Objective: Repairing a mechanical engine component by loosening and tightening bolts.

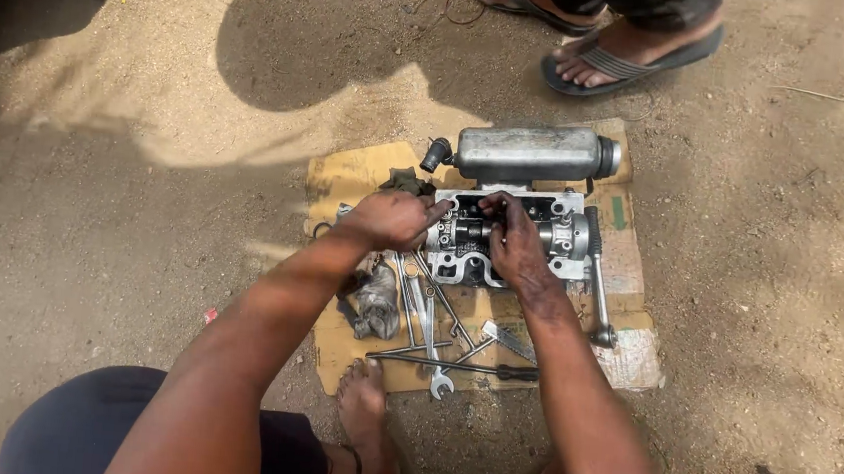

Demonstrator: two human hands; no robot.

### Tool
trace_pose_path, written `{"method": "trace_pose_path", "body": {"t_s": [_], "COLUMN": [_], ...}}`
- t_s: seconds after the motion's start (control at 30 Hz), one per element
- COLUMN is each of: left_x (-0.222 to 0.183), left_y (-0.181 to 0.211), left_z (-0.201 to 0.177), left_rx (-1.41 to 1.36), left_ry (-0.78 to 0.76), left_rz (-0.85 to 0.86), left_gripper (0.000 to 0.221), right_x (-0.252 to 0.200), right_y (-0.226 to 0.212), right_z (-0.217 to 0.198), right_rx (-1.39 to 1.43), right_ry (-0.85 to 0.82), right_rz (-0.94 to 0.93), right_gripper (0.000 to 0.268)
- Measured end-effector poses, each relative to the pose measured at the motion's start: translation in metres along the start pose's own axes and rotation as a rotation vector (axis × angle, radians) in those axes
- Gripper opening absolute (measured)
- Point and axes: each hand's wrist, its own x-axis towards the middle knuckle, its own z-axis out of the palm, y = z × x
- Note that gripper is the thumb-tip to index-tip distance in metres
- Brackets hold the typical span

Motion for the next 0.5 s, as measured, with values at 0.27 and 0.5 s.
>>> {"method": "trace_pose_path", "body": {"t_s": [0.27,0.5], "left_x": [0.017,0.016], "left_y": [-0.018,-0.005], "left_z": [-0.013,-0.029], "left_rx": [0.062,-0.022], "left_ry": [-0.116,-0.139], "left_rz": [0.183,0.006], "left_gripper": [0.057,0.047], "right_x": [-0.003,-0.003], "right_y": [-0.02,-0.007], "right_z": [-0.003,0.003], "right_rx": [0.037,0.039], "right_ry": [-0.013,-0.041], "right_rz": [-0.146,0.009], "right_gripper": [0.057,0.056]}}
